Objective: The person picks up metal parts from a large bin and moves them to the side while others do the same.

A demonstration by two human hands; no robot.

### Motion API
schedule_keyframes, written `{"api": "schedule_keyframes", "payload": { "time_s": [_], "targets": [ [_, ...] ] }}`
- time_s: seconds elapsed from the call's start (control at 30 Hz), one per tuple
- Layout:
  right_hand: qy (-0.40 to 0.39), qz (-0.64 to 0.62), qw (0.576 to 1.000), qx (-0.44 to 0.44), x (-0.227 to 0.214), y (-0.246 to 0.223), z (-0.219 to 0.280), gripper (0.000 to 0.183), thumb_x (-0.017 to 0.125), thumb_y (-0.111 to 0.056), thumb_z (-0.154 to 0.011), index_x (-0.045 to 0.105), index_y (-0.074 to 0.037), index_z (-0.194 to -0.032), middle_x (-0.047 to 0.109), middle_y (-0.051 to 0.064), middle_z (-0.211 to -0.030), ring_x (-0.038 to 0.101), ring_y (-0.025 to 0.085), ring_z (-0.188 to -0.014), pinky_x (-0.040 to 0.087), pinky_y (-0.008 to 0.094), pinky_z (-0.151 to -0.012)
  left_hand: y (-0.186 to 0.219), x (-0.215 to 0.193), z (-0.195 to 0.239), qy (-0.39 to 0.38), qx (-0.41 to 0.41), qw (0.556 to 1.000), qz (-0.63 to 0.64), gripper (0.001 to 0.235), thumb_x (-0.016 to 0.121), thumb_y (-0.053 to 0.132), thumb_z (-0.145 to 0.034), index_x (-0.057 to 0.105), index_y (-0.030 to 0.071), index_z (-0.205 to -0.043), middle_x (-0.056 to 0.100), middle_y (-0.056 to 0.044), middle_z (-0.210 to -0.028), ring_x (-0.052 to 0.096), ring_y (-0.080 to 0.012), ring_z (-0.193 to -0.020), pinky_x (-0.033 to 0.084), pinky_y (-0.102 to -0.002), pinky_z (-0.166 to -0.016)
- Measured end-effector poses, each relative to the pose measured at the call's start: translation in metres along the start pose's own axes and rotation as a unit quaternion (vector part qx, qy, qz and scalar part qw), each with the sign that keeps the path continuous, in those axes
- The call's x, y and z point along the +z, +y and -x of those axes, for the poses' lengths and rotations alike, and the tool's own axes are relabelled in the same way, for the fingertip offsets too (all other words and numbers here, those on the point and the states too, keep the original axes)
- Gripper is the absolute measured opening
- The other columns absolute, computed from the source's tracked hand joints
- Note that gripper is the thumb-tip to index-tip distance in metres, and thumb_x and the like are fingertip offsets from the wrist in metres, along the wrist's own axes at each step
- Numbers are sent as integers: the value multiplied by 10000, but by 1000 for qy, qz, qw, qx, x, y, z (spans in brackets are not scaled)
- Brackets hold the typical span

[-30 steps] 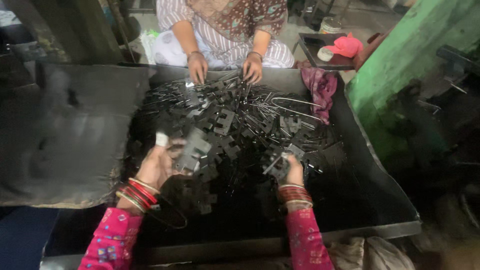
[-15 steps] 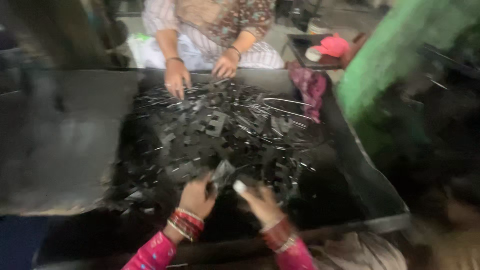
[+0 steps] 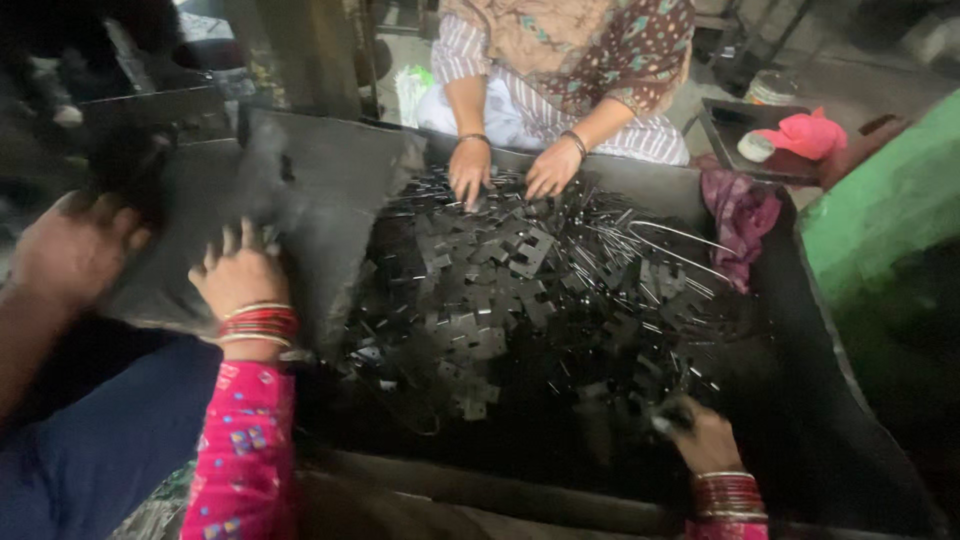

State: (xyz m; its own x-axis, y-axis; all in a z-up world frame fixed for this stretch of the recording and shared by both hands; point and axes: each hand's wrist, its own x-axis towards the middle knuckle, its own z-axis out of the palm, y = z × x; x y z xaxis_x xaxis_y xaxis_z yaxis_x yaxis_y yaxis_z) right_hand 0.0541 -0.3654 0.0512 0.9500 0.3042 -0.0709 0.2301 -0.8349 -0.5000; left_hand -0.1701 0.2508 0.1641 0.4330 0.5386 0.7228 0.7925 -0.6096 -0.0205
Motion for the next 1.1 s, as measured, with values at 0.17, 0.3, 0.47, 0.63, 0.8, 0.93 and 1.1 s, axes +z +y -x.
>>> {"api": "schedule_keyframes", "payload": {
  "time_s": [0.17,0.3,0.47,0.63,0.8,0.93,1.1],
  "targets": [
    [110,-164,980,-8,-14,-18,16,273,845,-182,-793,790,-51,-1026,828,142,-961,763,256,-860,593,383,-819,105,-38,34,-115,125,972,161,212,719,303,-841,732,137,-972,738,-116,-977,673,-326,-928,518,-520,-828],
    [173,-430,881,-93,-47,-24,25,169,816,-157,-899,749,-77,-1033,740,147,-967,674,174,-909,541,353,-855,172,-3,120,-276,369,873,156,180,673,259,-842,754,122,-928,759,-127,-911,751,-295,-864,570,-463,-793],
    [119,-786,606,-30,-64,-59,48,218,706,-308,-935,696,-171,-1105,751,87,-993,715,230,-915,566,522,-855,188,45,171,-385,308,862,117,160,639,216,-894,751,169,-998,741,-89,-955,742,-312,-887,581,-515,-690],
    [41,-525,847,71,0,-93,22,249,703,-366,-895,745,-145,-1004,774,89,-919,727,274,-844,558,441,-783,173,27,138,-423,328,818,213,213,685,294,-866,750,113,-956,741,-161,-888,736,-355,-876,586,-464,-748],
    [-17,54,978,-202,85,-131,6,178,732,-294,-879,743,-137,-963,725,83,-962,704,311,-830,550,422,-725,146,33,101,-312,304,695,572,217,685,174,-930,666,123,-1141,761,-199,-955,725,-360,-906,590,-438,-752],
    [-28,304,897,-319,136,-144,-11,92,735,-185,-818,755,-154,-902,668,72,-899,678,297,-870,505,531,-708,147,36,94,-517,0,463,720,308,567,199,-1020,567,132,-1320,732,-131,-1105,752,-267,-911,602,-408,-724],
    [81,124,910,-388,112,-150,-4,287,734,-106,-679,747,-84,-965,684,87,-906,675,313,-925,510,511,-730,136,14,74,-558,-249,391,688,422,567,246,-942,471,187,-1349,678,-169,-916,708,-303,-730,628,-485,-650]
  ]
}}
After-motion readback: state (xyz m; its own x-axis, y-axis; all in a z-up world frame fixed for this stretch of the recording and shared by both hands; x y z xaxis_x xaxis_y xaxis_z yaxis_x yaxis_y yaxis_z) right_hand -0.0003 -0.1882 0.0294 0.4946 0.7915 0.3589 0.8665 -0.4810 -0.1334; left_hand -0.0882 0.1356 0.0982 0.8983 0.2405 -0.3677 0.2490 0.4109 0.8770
